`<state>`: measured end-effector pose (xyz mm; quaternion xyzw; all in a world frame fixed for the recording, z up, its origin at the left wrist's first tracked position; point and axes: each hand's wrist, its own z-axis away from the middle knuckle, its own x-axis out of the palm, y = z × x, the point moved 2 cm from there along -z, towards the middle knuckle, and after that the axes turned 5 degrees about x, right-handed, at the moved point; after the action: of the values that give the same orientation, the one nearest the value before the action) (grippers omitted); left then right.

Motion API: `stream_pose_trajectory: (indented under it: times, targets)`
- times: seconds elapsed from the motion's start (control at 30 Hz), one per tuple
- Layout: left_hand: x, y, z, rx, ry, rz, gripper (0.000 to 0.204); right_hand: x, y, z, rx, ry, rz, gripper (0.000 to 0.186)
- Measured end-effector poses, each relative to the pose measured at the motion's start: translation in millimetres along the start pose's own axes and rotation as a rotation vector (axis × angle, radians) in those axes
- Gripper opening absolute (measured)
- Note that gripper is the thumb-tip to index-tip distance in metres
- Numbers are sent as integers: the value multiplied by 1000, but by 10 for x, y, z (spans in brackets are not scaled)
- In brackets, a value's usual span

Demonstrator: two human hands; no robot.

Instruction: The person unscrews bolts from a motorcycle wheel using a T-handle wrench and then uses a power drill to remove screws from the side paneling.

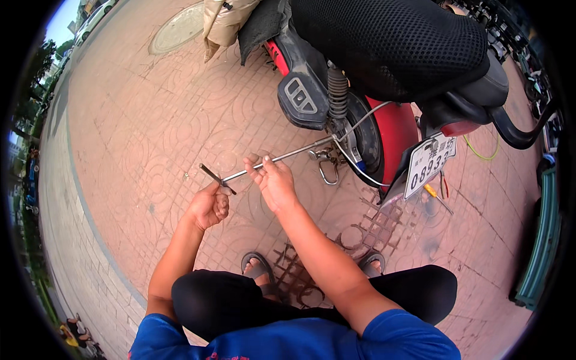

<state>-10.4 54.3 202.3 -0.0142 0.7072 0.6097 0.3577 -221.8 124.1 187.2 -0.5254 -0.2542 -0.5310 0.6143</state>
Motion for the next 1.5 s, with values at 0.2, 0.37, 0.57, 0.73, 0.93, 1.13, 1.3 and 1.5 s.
stream_pose_trajectory:
  times: [0.2, 0.37, 0.57, 0.73, 0.93, 1.13, 1.3, 1.5]
  targets:
    - [99, 178, -99, -149, -31, 313, 41, 2, -103, 30, 9, 35, 12, 23]
    - [-6, 204, -122, -723, -279, 620, 47, 28, -120, 12, 20, 39, -5, 19]
    - [53, 181, -64, 341, 5, -181, 39, -12, -112, -12, 2, 38, 0, 20]
    - [-74, 166, -57, 113, -1, -338, 37, 7, -170, -11, -1, 62, 2, 18]
    - [11, 72, -141, -522, -225, 729, 56, 2, -166, -16, -15, 72, -6, 17]
    - [179, 110, -196, 314, 134, 0, 58, 22, -175, -10, -6, 90, -17, 17]
    - [-89, -178, -190, -634, -381, 1047, 35, -32, -162, -45, -49, 12, -30, 18]
    - [-123, -6, -113, -93, -15, -10, 32, -151, -169, -88, -84, 120, -30, 20]
